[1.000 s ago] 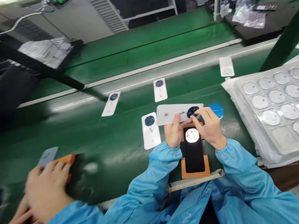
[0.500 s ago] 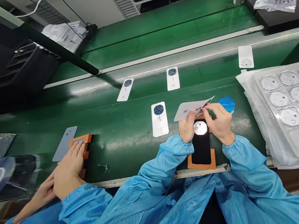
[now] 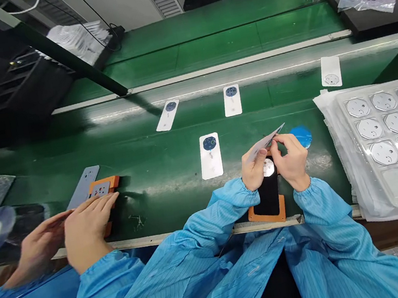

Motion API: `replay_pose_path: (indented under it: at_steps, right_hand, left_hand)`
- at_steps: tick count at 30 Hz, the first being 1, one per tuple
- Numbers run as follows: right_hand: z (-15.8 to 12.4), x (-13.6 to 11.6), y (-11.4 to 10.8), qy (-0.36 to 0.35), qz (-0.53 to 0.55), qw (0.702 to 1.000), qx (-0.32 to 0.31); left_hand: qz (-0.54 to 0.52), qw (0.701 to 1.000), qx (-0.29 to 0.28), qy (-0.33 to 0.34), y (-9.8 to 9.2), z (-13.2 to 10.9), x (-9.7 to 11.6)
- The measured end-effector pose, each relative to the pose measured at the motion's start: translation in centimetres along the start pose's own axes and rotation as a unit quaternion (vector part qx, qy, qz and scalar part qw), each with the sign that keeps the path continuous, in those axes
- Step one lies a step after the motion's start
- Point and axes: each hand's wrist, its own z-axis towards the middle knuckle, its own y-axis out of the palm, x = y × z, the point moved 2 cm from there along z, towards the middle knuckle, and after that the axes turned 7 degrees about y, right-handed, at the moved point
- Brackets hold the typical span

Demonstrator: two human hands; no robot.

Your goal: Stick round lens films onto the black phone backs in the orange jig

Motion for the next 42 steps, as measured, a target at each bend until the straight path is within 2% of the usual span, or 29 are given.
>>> replay_pose_path:
  at_steps: [3,5,6,8,10,12,14,16,18,20,22,24,27,32,34,42]
  right_hand:
    - [0.0,-0.2,0.2,0.012,-0.022,1.0,0.005]
    - [0.2,0.4,0.2,0.021,-0.046,0.999,0.005]
    - [0.5,1.1,0.0,0.033,-0.061,0.998,0.001]
    - [1.3,3.4,-0.7,0.086,-0.107,0.99,-0.014]
    - [2.3,6.4,-2.0,0.164,-0.169,0.971,-0.045]
    - [3.1,9.0,-3.6,0.223,-0.226,0.945,-0.084]
    - [3.4,9.9,-5.1,0.243,-0.261,0.928,-0.106]
    - [3.2,8.4,-6.1,0.209,-0.254,0.938,-0.111]
    - [2.2,5.2,-6.5,0.113,-0.197,0.965,-0.13]
    - [0.5,1.7,-6.3,-0.018,-0.128,0.975,-0.179]
    - [-1.8,-0.8,-5.8,-0.126,-0.11,0.957,-0.236]
    - [-4.0,-1.6,-5.5,-0.191,-0.134,0.935,-0.268]
    - [-6.0,-1.3,-5.3,-0.25,-0.173,0.915,-0.265]
    - [-6.3,-1.2,-5.8,-0.308,-0.215,0.895,-0.24]
    - [-6.1,-1.3,-5.9,-0.309,-0.218,0.894,-0.239]
    - [-6.4,-0.4,-5.6,-0.293,-0.211,0.894,-0.265]
  left_hand:
    - [0.009,1.0,-0.019,0.021,0.5,-0.2,0.4]
    - [-0.002,1.0,-0.014,-0.015,0.4,0.0,0.0]
    - [-0.017,0.999,0.007,-0.051,0.1,0.2,-0.4]
    - [-0.076,0.986,0.063,-0.138,-1.1,0.8,-0.9]
    - [-0.143,0.964,0.103,-0.199,-2.8,1.2,-1.0]
    - [-0.171,0.957,0.099,-0.214,-4.6,1.3,-0.4]
    - [-0.137,0.969,0.079,-0.189,-6.3,0.9,0.5]
    - [-0.048,0.989,0.023,-0.136,-7.4,0.1,1.5]
    - [0.063,0.993,-0.091,-0.051,-7.7,-0.8,2.2]
    - [0.156,0.964,-0.21,0.036,-7.6,-1.9,2.4]
    - [0.222,0.932,-0.271,0.094,-7.5,-3.0,2.2]
    - [0.276,0.909,-0.286,0.127,-7.5,-3.8,1.8]
    - [0.339,0.874,-0.303,0.173,-7.5,-4.9,1.2]
    - [0.456,0.783,-0.356,0.227,-7.1,-5.7,0.8]
    - [0.483,0.759,-0.363,0.243,-6.9,-5.8,0.8]
    - [0.499,0.75,-0.353,0.253,-7.2,-5.8,0.5]
